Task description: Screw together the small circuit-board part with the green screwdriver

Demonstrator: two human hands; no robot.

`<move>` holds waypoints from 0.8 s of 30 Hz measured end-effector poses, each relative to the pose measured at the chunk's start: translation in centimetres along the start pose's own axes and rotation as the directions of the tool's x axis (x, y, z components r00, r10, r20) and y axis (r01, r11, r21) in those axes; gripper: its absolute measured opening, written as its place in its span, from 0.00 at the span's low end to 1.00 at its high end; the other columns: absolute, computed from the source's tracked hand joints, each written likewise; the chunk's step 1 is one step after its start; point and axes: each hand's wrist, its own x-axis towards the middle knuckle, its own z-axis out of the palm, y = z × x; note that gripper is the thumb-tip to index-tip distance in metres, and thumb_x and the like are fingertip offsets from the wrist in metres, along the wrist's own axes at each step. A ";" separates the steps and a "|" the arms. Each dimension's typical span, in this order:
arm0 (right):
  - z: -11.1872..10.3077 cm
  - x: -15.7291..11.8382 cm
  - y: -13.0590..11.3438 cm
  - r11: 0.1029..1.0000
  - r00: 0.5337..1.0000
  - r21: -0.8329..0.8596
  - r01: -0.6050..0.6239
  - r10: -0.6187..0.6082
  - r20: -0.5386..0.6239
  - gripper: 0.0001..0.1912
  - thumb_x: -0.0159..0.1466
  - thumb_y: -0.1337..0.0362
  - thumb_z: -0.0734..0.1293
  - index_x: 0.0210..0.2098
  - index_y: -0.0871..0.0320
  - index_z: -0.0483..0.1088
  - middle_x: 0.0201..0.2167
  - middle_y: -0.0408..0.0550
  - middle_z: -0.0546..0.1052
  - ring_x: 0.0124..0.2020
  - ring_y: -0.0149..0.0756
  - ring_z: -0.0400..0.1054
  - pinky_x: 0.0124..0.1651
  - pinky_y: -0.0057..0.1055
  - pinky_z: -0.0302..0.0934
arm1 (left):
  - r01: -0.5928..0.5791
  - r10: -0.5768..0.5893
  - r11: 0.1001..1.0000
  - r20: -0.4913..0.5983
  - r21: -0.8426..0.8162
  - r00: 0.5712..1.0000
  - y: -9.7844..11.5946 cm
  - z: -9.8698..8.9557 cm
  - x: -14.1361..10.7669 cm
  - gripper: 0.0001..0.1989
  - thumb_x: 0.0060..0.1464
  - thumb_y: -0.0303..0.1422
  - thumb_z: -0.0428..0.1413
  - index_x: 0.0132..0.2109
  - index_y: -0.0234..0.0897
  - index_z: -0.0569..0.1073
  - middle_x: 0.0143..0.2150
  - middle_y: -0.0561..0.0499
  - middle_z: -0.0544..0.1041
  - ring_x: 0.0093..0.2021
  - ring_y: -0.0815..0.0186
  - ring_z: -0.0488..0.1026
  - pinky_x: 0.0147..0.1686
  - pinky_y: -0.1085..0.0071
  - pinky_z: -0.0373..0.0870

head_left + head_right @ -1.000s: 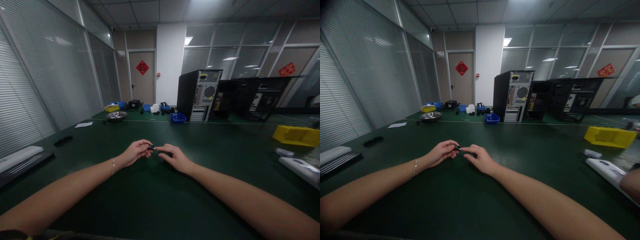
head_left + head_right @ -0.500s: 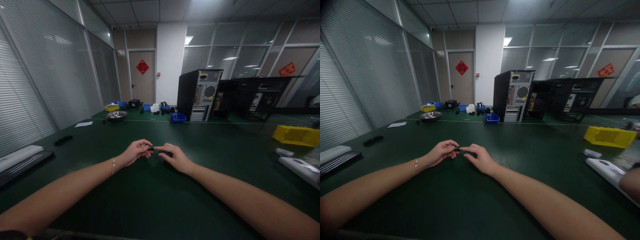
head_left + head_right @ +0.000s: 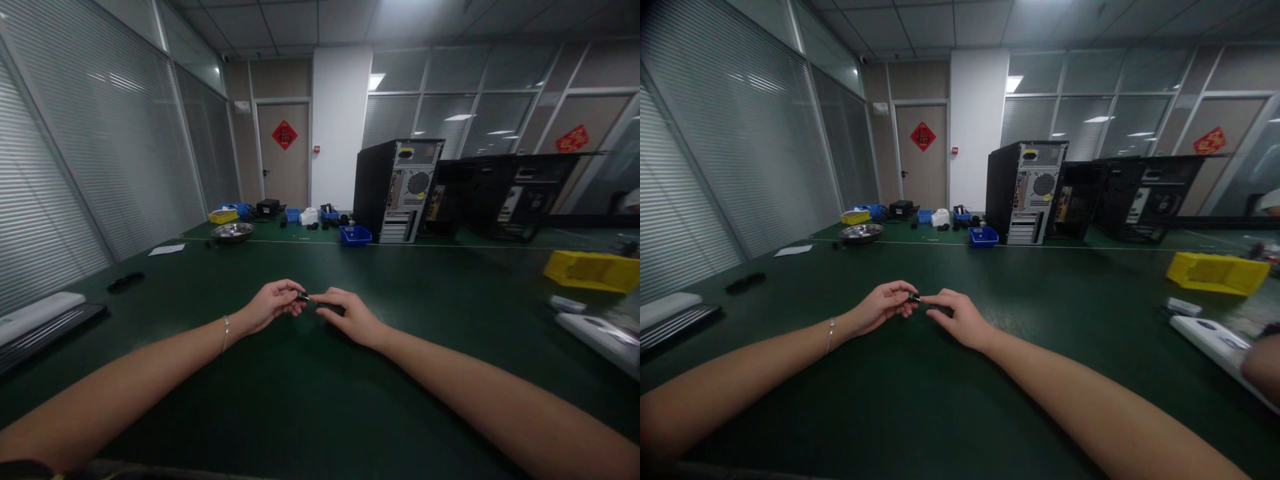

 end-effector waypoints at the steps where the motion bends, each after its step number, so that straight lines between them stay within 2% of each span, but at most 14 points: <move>1: 0.0 0.0 0.0 1.000 1.000 -0.003 -0.004 0.004 -0.003 0.16 0.65 0.63 0.63 0.52 0.53 0.68 0.37 0.47 0.72 0.37 0.35 0.66 0.40 0.30 0.60 | 0.000 0.000 1.000 0.001 0.005 1.000 0.0 0.0 0.0 0.13 0.53 0.33 0.57 0.45 0.32 0.69 0.34 0.46 0.75 0.32 0.67 0.72 0.34 0.69 0.67; 3: 0.0 0.1 0.1 1.000 1.000 -0.011 -0.012 0.012 -0.019 0.16 0.65 0.63 0.63 0.52 0.53 0.68 0.36 0.47 0.72 0.36 0.34 0.66 0.40 0.30 0.60 | -0.017 0.017 1.000 -0.007 0.015 1.000 0.2 0.1 0.1 0.12 0.54 0.34 0.56 0.45 0.33 0.69 0.35 0.47 0.74 0.33 0.67 0.72 0.36 0.69 0.67; 8: 0.0 0.1 0.4 0.998 0.995 -0.004 -0.065 0.064 -0.071 0.16 0.65 0.62 0.62 0.52 0.52 0.67 0.36 0.46 0.72 0.35 0.34 0.65 0.37 0.29 0.59 | -0.041 0.044 0.999 -0.098 0.032 0.994 0.8 -0.3 0.2 0.11 0.55 0.35 0.55 0.43 0.32 0.70 0.43 0.44 0.73 0.44 0.63 0.71 0.47 0.65 0.65; 11: 0.0 0.0 0.6 0.996 0.993 0.007 -0.092 0.093 -0.076 0.15 0.65 0.62 0.62 0.51 0.53 0.68 0.36 0.46 0.72 0.34 0.34 0.65 0.36 0.29 0.58 | -0.003 0.016 0.995 -0.120 0.104 0.993 0.9 -1.0 0.3 0.14 0.54 0.36 0.56 0.45 0.33 0.68 0.40 0.46 0.74 0.39 0.64 0.73 0.42 0.65 0.67; 14: 0.0 0.0 0.6 0.995 0.992 0.016 -0.095 0.096 -0.076 0.15 0.65 0.62 0.62 0.51 0.53 0.68 0.38 0.46 0.73 0.35 0.34 0.66 0.36 0.29 0.58 | -0.005 0.025 0.961 -0.071 0.277 0.997 1.0 -1.2 0.2 0.13 0.54 0.38 0.55 0.43 0.34 0.69 0.37 0.47 0.74 0.36 0.65 0.72 0.38 0.67 0.66; 17: -0.1 0.0 0.5 0.995 0.993 0.017 -0.094 0.095 -0.076 0.15 0.65 0.63 0.62 0.51 0.52 0.68 0.38 0.46 0.73 0.35 0.34 0.65 0.36 0.29 0.59 | -0.043 0.021 0.869 0.049 0.492 0.999 1.1 -0.8 -0.1 0.12 0.52 0.38 0.56 0.41 0.35 0.72 0.37 0.48 0.74 0.38 0.64 0.71 0.39 0.67 0.65; 21: -0.2 0.0 0.3 0.995 0.993 0.015 -0.099 0.100 -0.060 0.16 0.65 0.63 0.62 0.52 0.52 0.67 0.39 0.47 0.73 0.36 0.34 0.66 0.38 0.30 0.59 | -0.185 0.125 0.626 0.137 0.758 0.983 1.0 -0.2 -0.3 0.11 0.53 0.40 0.55 0.39 0.38 0.75 0.39 0.48 0.72 0.43 0.60 0.67 0.44 0.65 0.62; 22: -0.3 0.0 0.2 0.995 0.993 0.015 -0.100 0.101 -0.061 0.16 0.65 0.63 0.62 0.52 0.52 0.68 0.39 0.47 0.73 0.36 0.35 0.66 0.38 0.30 0.59 | -0.201 0.147 0.593 0.140 0.780 0.979 0.9 -0.1 -0.3 0.12 0.54 0.40 0.54 0.39 0.39 0.75 0.40 0.48 0.72 0.44 0.60 0.66 0.45 0.65 0.61; 24: -0.3 0.1 0.0 0.995 0.993 0.016 -0.100 0.101 -0.063 0.16 0.65 0.63 0.62 0.52 0.52 0.68 0.38 0.47 0.73 0.36 0.35 0.66 0.38 0.30 0.60 | -0.189 0.152 0.590 0.122 0.785 0.981 0.8 -0.2 -0.4 0.14 0.55 0.42 0.52 0.43 0.40 0.74 0.43 0.47 0.70 0.44 0.60 0.66 0.44 0.65 0.61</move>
